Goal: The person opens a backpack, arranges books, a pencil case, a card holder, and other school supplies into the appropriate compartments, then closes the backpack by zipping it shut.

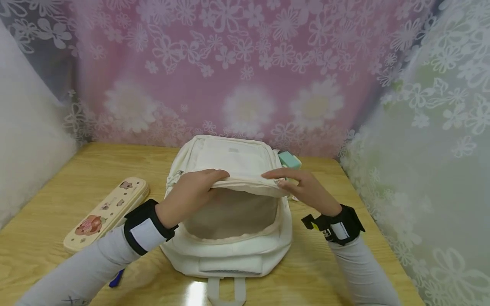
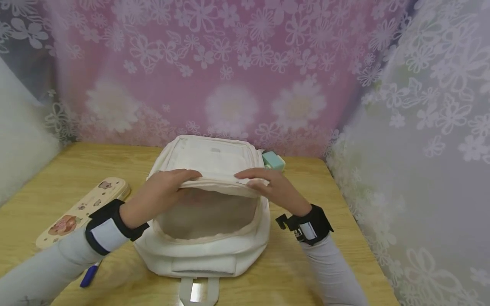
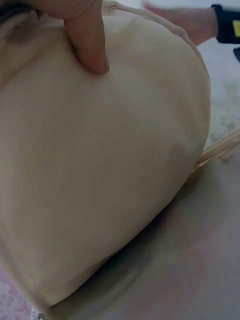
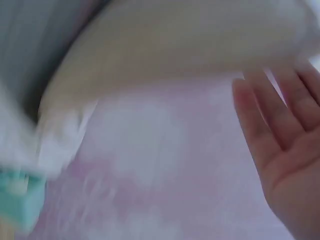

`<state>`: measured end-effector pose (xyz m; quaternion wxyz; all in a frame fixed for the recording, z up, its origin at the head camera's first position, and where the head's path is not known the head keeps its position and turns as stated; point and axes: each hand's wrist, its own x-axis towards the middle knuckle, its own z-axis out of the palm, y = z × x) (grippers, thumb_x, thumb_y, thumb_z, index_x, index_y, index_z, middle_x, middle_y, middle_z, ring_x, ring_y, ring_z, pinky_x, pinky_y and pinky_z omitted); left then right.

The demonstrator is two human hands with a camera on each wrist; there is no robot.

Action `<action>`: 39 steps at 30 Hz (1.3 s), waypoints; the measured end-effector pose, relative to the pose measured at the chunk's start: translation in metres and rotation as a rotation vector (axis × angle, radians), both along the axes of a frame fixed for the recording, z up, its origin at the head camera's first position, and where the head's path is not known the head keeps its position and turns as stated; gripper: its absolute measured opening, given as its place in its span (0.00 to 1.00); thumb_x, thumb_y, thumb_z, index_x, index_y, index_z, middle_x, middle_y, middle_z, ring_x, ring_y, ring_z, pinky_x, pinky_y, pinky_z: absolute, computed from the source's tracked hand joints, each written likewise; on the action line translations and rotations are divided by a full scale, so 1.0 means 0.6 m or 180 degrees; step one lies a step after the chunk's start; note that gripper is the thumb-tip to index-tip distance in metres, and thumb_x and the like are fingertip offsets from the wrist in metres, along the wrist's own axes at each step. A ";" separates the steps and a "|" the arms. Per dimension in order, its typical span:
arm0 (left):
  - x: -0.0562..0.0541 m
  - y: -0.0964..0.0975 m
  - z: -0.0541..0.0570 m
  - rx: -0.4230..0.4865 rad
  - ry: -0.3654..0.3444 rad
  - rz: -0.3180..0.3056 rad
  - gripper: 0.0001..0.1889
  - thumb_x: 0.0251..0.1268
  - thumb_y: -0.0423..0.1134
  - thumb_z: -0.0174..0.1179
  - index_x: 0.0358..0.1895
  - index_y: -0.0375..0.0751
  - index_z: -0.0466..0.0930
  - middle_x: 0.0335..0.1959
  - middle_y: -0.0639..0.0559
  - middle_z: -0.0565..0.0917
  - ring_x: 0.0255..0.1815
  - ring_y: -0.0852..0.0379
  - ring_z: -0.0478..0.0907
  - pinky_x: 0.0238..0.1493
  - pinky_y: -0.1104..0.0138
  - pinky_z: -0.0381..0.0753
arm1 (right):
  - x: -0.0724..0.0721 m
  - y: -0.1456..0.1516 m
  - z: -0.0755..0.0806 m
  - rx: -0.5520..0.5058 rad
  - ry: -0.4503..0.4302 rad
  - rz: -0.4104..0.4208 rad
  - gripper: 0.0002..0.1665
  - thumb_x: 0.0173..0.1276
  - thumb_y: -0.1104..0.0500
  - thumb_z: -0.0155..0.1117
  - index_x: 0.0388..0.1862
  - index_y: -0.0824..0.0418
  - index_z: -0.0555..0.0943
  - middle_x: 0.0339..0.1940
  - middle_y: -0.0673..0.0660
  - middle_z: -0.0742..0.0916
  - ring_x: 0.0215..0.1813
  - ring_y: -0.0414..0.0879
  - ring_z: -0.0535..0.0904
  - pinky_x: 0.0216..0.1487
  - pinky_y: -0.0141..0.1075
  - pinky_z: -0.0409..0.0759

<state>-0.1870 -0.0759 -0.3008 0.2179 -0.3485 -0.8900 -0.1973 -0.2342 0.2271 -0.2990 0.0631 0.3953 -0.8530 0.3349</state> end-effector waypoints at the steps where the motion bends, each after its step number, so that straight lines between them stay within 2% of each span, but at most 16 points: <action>1: 0.000 0.002 -0.001 -0.0018 0.0040 0.0024 0.15 0.57 0.33 0.64 0.48 0.45 0.78 0.37 0.52 0.85 0.36 0.57 0.81 0.35 0.65 0.79 | -0.019 0.011 -0.002 0.0032 -0.0115 -0.0142 0.20 0.73 0.54 0.49 0.61 0.55 0.75 0.59 0.57 0.80 0.50 0.47 0.78 0.52 0.40 0.75; 4: 0.002 0.007 -0.004 -0.0028 0.0116 0.0070 0.14 0.55 0.33 0.65 0.46 0.46 0.79 0.36 0.53 0.85 0.34 0.57 0.82 0.32 0.65 0.79 | -0.089 0.038 -0.021 0.0303 -0.0148 -0.0741 0.25 0.74 0.51 0.47 0.66 0.58 0.69 0.66 0.62 0.73 0.64 0.58 0.69 0.63 0.49 0.67; 6: 0.004 0.009 -0.006 -0.0029 0.0141 0.0077 0.14 0.55 0.34 0.65 0.45 0.46 0.79 0.36 0.54 0.85 0.32 0.57 0.82 0.31 0.65 0.78 | -0.138 0.051 -0.041 0.0708 -0.0064 -0.1042 0.26 0.73 0.55 0.50 0.68 0.60 0.65 0.69 0.66 0.68 0.69 0.62 0.62 0.67 0.53 0.61; 9: 0.005 0.010 -0.010 -0.0015 0.0152 0.0052 0.14 0.54 0.33 0.65 0.45 0.46 0.79 0.34 0.54 0.85 0.29 0.58 0.81 0.28 0.66 0.77 | -0.193 0.065 -0.070 0.1297 0.0051 -0.1136 0.32 0.67 0.65 0.56 0.69 0.66 0.61 0.70 0.71 0.63 0.72 0.65 0.55 0.69 0.56 0.55; 10: 0.006 0.008 -0.011 -0.0014 0.0153 0.0054 0.14 0.54 0.33 0.65 0.45 0.47 0.79 0.34 0.55 0.85 0.29 0.58 0.80 0.28 0.66 0.76 | -0.210 0.065 -0.082 0.1494 0.0084 -0.1124 0.34 0.66 0.65 0.58 0.69 0.66 0.61 0.70 0.72 0.62 0.71 0.67 0.55 0.69 0.58 0.55; 13: 0.006 0.006 -0.013 -0.0024 0.0179 0.0047 0.14 0.53 0.32 0.66 0.44 0.46 0.78 0.34 0.55 0.85 0.29 0.58 0.81 0.28 0.66 0.76 | -0.244 0.068 -0.115 0.1829 -0.0239 -0.1078 0.45 0.61 0.59 0.64 0.73 0.62 0.54 0.73 0.71 0.56 0.72 0.70 0.49 0.66 0.65 0.54; 16: 0.007 0.007 -0.014 -0.0043 0.0209 0.0033 0.15 0.53 0.34 0.67 0.44 0.46 0.78 0.34 0.55 0.85 0.29 0.57 0.81 0.27 0.65 0.77 | -0.263 0.075 -0.143 0.2114 -0.0433 -0.1155 0.53 0.60 0.49 0.66 0.76 0.58 0.46 0.75 0.66 0.52 0.73 0.70 0.46 0.64 0.67 0.55; 17: 0.007 0.008 -0.015 -0.0052 0.0219 0.0035 0.15 0.52 0.34 0.67 0.44 0.46 0.79 0.34 0.55 0.85 0.29 0.57 0.81 0.27 0.65 0.77 | -0.266 0.078 -0.151 0.2128 -0.0468 -0.1202 0.54 0.61 0.49 0.66 0.76 0.57 0.44 0.76 0.65 0.51 0.74 0.69 0.45 0.64 0.68 0.54; 19: 0.008 0.008 -0.017 -0.0071 0.0220 0.0050 0.14 0.53 0.35 0.67 0.44 0.47 0.79 0.33 0.55 0.85 0.28 0.58 0.81 0.27 0.65 0.77 | -0.268 0.081 -0.163 0.2156 -0.0310 -0.1339 0.51 0.62 0.48 0.64 0.76 0.57 0.46 0.75 0.63 0.55 0.73 0.69 0.48 0.63 0.67 0.56; 24: 0.008 0.008 -0.023 -0.0084 0.0197 0.0075 0.14 0.53 0.35 0.67 0.44 0.47 0.79 0.33 0.55 0.85 0.28 0.58 0.81 0.26 0.66 0.77 | -0.268 0.091 -0.181 0.1932 -0.0032 -0.1690 0.42 0.61 0.49 0.64 0.72 0.56 0.59 0.70 0.68 0.61 0.68 0.70 0.57 0.59 0.65 0.61; 27: 0.007 0.008 -0.024 -0.0056 0.0219 0.0081 0.14 0.53 0.34 0.67 0.44 0.48 0.79 0.33 0.56 0.85 0.27 0.58 0.81 0.25 0.65 0.76 | -0.271 0.108 -0.190 0.1772 -0.0322 -0.1775 0.44 0.60 0.46 0.65 0.72 0.52 0.58 0.72 0.71 0.55 0.69 0.73 0.52 0.59 0.67 0.59; 30: 0.005 0.008 -0.024 -0.0019 0.0222 0.0066 0.14 0.52 0.33 0.66 0.44 0.48 0.79 0.34 0.56 0.85 0.27 0.58 0.81 0.25 0.66 0.76 | -0.270 0.126 -0.193 0.1603 -0.0661 -0.1759 0.45 0.60 0.45 0.64 0.72 0.52 0.55 0.72 0.74 0.54 0.67 0.76 0.54 0.56 0.67 0.64; 32: 0.003 0.009 -0.023 -0.0009 0.0196 0.0044 0.14 0.53 0.33 0.66 0.44 0.47 0.79 0.34 0.56 0.85 0.28 0.59 0.81 0.25 0.66 0.76 | -0.260 0.135 -0.183 0.1422 -0.0816 -0.1774 0.46 0.62 0.46 0.63 0.73 0.54 0.53 0.70 0.75 0.57 0.64 0.76 0.60 0.53 0.65 0.68; 34: -0.002 0.010 -0.022 -0.0017 0.0110 0.0029 0.13 0.54 0.34 0.66 0.44 0.47 0.80 0.35 0.55 0.85 0.30 0.59 0.82 0.28 0.66 0.77 | -0.239 0.139 -0.161 0.1175 -0.0810 -0.1880 0.45 0.63 0.48 0.62 0.73 0.57 0.52 0.68 0.76 0.60 0.62 0.74 0.64 0.52 0.62 0.71; 37: -0.013 0.013 -0.017 -0.0011 -0.0149 0.0048 0.13 0.55 0.35 0.65 0.45 0.47 0.80 0.38 0.54 0.86 0.35 0.58 0.82 0.33 0.65 0.79 | -0.199 0.131 -0.109 0.0600 -0.0649 -0.2012 0.45 0.65 0.50 0.60 0.74 0.58 0.50 0.69 0.73 0.60 0.63 0.70 0.63 0.54 0.59 0.69; 39: -0.022 0.012 -0.012 0.0029 -0.0448 0.0091 0.13 0.56 0.36 0.65 0.45 0.48 0.81 0.40 0.54 0.85 0.38 0.58 0.82 0.37 0.64 0.80 | -0.169 0.118 -0.067 0.0181 -0.0509 -0.1916 0.44 0.67 0.50 0.59 0.75 0.55 0.50 0.70 0.70 0.61 0.63 0.67 0.64 0.55 0.58 0.68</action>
